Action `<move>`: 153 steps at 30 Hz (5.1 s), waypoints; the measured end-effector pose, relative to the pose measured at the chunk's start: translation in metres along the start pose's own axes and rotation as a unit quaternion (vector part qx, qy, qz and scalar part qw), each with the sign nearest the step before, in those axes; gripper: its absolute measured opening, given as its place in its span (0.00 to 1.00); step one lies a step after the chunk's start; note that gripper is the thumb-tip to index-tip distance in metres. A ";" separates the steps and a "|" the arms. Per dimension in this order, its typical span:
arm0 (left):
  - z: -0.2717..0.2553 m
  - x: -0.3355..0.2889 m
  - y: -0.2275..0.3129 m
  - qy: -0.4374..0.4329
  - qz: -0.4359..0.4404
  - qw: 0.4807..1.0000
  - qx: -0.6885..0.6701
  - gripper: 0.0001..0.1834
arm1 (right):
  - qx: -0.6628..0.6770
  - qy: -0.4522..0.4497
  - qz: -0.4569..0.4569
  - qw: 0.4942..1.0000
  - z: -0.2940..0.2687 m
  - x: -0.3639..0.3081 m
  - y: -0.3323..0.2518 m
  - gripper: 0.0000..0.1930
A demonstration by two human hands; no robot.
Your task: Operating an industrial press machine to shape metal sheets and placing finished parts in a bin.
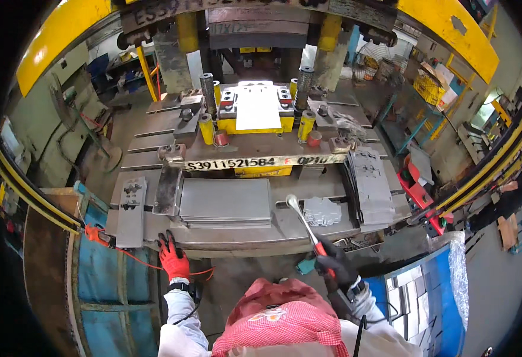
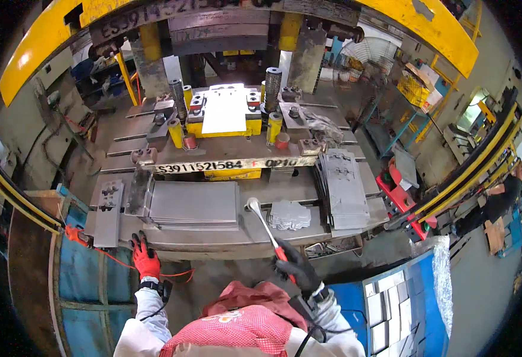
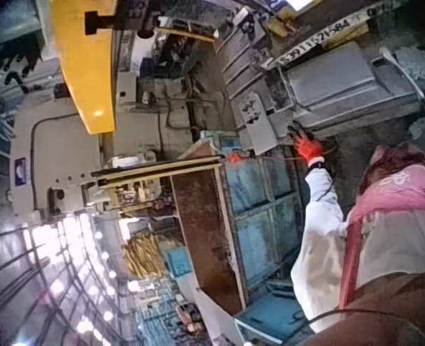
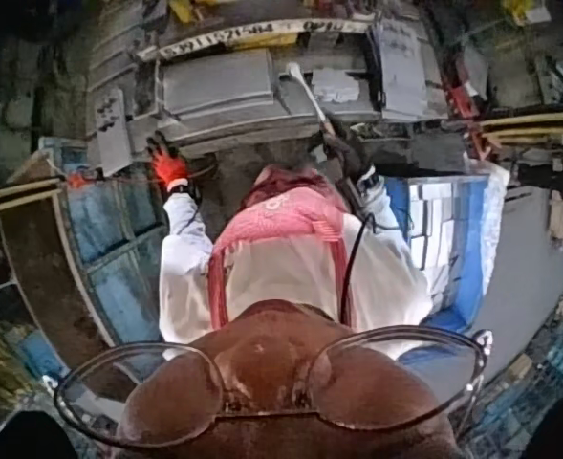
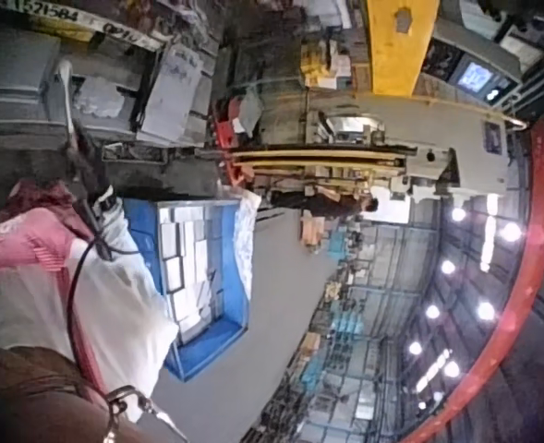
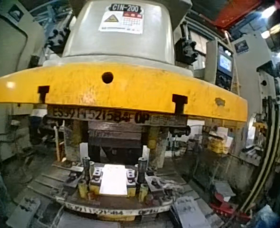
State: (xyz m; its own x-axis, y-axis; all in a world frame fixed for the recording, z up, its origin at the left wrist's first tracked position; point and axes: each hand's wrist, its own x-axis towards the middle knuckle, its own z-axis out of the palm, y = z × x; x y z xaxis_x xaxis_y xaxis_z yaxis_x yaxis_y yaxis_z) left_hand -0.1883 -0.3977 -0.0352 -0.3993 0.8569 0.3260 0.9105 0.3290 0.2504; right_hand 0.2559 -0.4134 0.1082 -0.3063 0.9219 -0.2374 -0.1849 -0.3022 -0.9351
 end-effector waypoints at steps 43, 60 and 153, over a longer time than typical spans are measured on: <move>0.077 0.271 0.306 -0.099 -0.119 0.452 -0.878 0.15 | 0.080 0.093 0.022 0.992 -0.080 -0.016 0.027 0.28; -0.175 0.226 0.202 -0.398 0.264 0.800 -0.364 0.10 | -0.303 -0.170 -0.123 0.930 -0.044 0.055 -0.094 0.36; -0.093 -0.011 0.302 -0.292 0.077 0.498 -0.813 0.21 | 0.010 0.185 -0.228 0.956 0.000 0.123 -0.081 0.06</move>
State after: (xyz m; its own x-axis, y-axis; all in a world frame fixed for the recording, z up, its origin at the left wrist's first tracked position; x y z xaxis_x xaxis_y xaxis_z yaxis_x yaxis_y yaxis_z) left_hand 0.0811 -0.3444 0.1214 0.1930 0.9479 0.2536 -0.5543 -0.1079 0.8253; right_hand 0.2337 -0.2754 0.1551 0.1618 0.9802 0.1138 -0.2399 0.1510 -0.9590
